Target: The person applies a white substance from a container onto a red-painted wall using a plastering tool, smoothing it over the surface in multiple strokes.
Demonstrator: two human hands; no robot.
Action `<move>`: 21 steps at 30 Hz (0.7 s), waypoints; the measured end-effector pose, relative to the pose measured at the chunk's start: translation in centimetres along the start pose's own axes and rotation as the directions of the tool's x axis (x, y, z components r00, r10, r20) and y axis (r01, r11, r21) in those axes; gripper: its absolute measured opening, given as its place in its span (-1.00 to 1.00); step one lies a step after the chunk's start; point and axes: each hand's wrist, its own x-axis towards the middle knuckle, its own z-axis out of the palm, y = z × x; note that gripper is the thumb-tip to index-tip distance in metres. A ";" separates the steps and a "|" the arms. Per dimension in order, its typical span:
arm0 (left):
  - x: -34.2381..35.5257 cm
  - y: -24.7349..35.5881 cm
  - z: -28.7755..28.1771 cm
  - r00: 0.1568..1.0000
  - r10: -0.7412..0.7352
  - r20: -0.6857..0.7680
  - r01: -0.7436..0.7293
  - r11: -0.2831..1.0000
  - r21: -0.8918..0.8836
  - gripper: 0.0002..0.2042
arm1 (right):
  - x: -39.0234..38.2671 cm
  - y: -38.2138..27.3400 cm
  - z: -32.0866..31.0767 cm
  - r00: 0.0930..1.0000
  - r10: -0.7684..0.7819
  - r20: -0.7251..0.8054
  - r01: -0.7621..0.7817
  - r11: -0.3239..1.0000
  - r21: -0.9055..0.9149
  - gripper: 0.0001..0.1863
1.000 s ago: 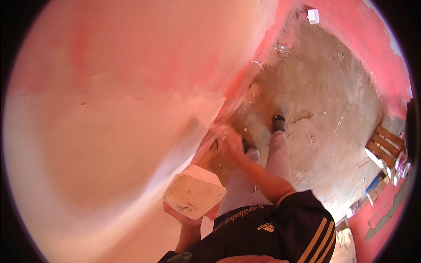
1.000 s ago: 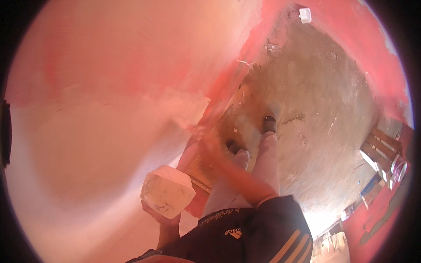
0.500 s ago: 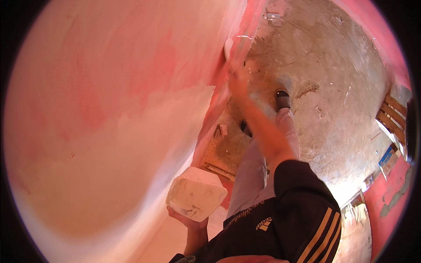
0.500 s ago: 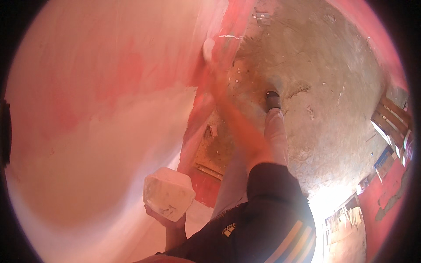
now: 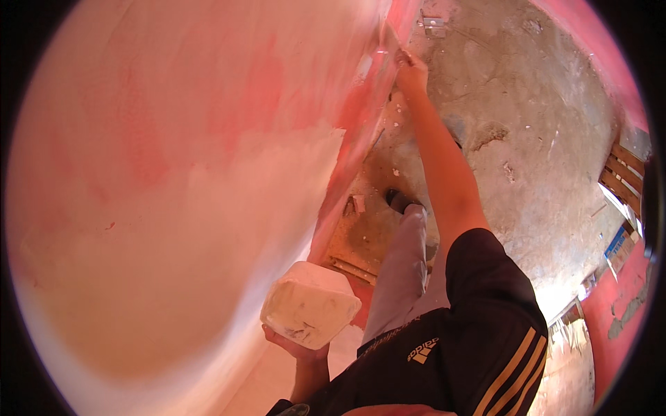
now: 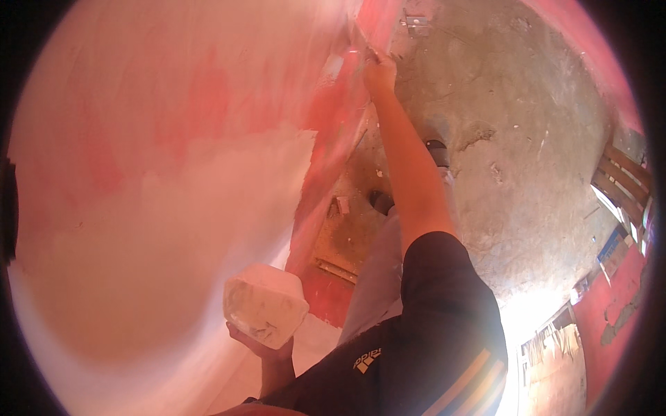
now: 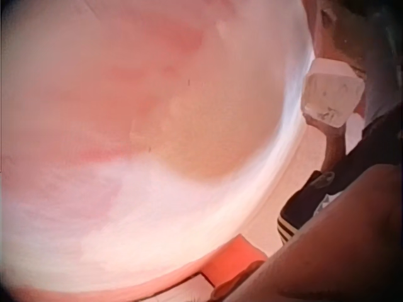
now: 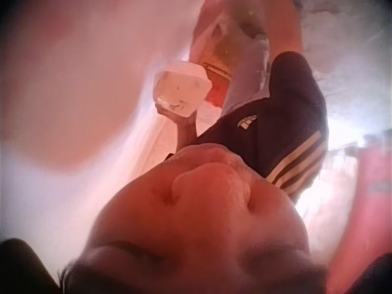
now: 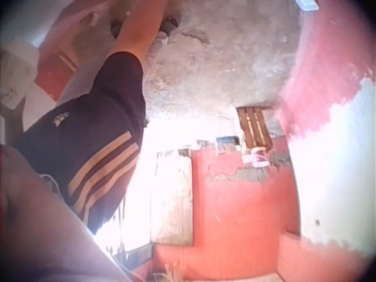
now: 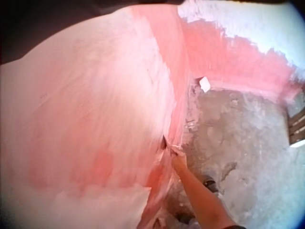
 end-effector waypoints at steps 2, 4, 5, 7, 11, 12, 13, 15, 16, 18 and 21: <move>0.0 0.1 1.4 0.966 0.047 -0.254 -0.042 0.999 0.023 -0.45 | -5.4 0.7 1.8 0.992 0.045 0.117 -0.036 0.997 -0.074 -0.75; -0.3 0.8 1.0 0.978 0.021 -0.208 -0.020 1.000 0.010 -0.44 | -12.3 2.6 0.8 0.956 0.076 0.283 0.002 0.965 -0.263 -0.74; -0.2 0.8 1.3 0.989 -0.021 -0.149 0.020 1.000 -0.010 -0.44 | -16.0 4.6 -0.8 0.938 0.072 0.340 0.059 0.931 -0.360 -0.74; -0.7 1.2 -0.6 0.987 0.075 -0.140 -0.063 0.994 0.085 -0.43 | -27.1 2.2 -0.7 0.800 0.226 0.555 -0.047 0.947 -0.317 -0.75; -0.2 0.9 -1.8 0.993 -0.035 -0.115 0.035 0.999 0.000 -0.40 | -23.7 6.4 -5.9 0.852 0.145 0.503 -0.086 0.987 -0.139 -0.77; 0.3 0.6 -2.8 0.993 -0.052 -0.106 0.052 0.999 -0.007 -0.40 | -18.8 6.8 -7.4 0.885 -0.012 0.465 0.076 0.990 -0.119 -0.77; 0.2 0.5 -4.7 0.992 -0.065 -0.112 0.061 0.997 -0.041 -0.36 | -14.6 4.7 -5.6 0.921 0.090 0.379 -0.065 0.995 -0.078 -0.73; -0.9 0.6 -5.6 0.988 -0.049 -0.148 0.039 0.997 -0.074 -0.33 | -7.8 -2.5 -0.5 0.903 0.358 0.238 -0.368 0.930 -0.001 -0.68; -0.6 0.4 -4.3 0.992 -0.063 -0.112 0.056 0.997 -0.062 -0.33 | -3.5 -2.4 -1.1 0.950 0.263 0.165 -0.263 0.965 -0.024 -0.69; -0.4 0.3 -2.9 0.994 -0.089 -0.071 0.085 0.995 -0.048 -0.33 | 1.1 -1.0 -1.2 0.970 0.181 0.163 -0.149 0.970 -0.193 -0.68; -0.7 0.6 -2.8 0.989 -0.101 -0.108 0.083 0.984 -0.160 -0.31 | -8.6 -1.8 3.2 0.921 -0.132 0.367 0.161 0.986 -0.049 -0.62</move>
